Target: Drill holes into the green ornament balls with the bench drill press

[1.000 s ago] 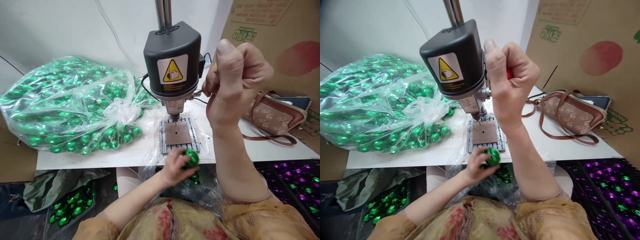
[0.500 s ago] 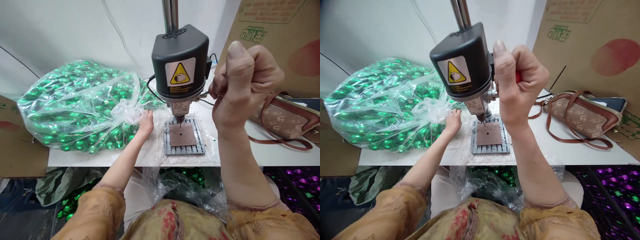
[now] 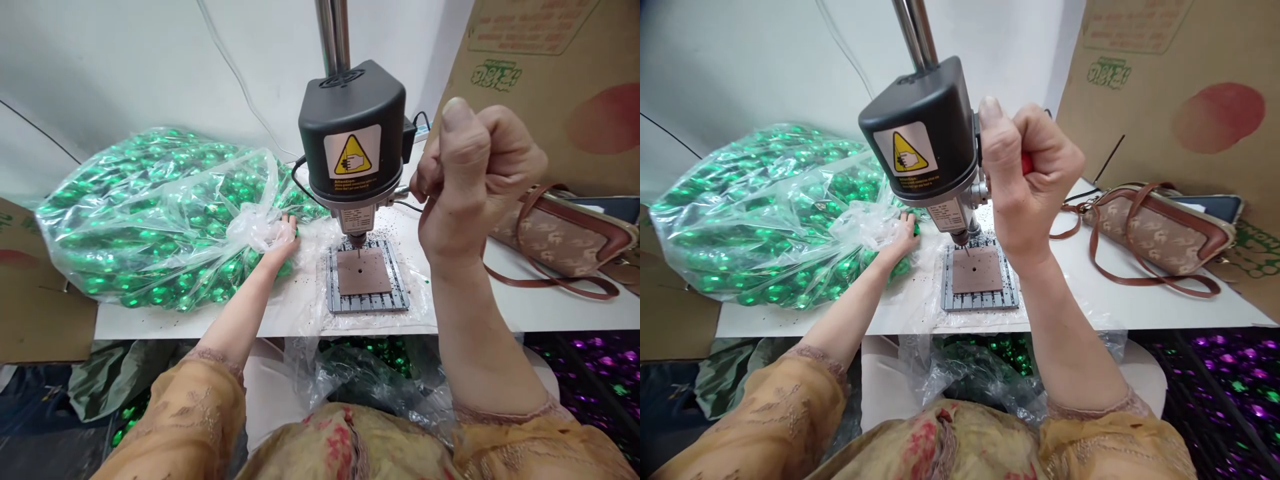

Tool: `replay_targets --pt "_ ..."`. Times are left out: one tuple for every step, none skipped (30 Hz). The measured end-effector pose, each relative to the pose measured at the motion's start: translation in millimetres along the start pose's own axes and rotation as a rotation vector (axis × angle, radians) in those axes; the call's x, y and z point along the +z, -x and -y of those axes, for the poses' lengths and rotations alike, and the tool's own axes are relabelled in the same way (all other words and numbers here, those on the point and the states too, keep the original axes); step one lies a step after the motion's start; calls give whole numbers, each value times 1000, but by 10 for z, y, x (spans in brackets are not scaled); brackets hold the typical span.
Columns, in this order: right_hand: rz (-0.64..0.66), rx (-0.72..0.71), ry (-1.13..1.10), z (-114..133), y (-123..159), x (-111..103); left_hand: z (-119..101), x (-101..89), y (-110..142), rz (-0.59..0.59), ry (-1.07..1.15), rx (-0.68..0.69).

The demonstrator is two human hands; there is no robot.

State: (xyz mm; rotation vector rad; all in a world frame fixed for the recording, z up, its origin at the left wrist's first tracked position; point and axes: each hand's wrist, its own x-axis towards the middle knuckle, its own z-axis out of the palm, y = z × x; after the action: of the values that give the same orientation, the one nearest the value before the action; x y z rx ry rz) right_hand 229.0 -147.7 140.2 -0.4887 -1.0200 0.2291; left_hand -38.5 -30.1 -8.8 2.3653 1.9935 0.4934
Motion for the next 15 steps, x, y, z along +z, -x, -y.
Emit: replay_targets --pt "4 -4 -2 -5 -1 -2 -18 -1 24 2 73 12" --pt "8 -11 -9 -11 -1 -4 -49 3 63 5 188 24" --pt "14 -13 -14 -18 -1 -6 -95 11 116 11 341 34" --pt "18 -12 -14 -24 -1 -9 -152 23 182 19 521 39" --pt "17 -12 -12 -30 -2 -11 -217 39 260 31 703 38" --pt "13 -11 -7 -36 -2 -12 -287 58 344 47 860 35" --pt "7 -9 0 -40 -3 -13 -357 79 430 65 988 31" --pt "5 -1 14 -44 -4 -14 -425 101 515 78 1085 26" --pt "6 7 30 -46 -5 -14 -487 125 592 86 1151 19" --pt "8 11 47 -47 -5 -15 -540 148 661 90 1191 12" --pt "15 18 64 -46 -5 -16 -583 172 718 95 1211 5" --pt "20 20 76 -44 -4 -17 -618 194 764 105 1215 1" --pt "26 19 84 -42 -2 -19 -644 215 800 120 1209 2" --pt "27 9 82 -41 1 -21 -664 233 827 142 1195 9" --pt "27 -5 73 -40 4 -24 -682 248 846 167 1175 22"
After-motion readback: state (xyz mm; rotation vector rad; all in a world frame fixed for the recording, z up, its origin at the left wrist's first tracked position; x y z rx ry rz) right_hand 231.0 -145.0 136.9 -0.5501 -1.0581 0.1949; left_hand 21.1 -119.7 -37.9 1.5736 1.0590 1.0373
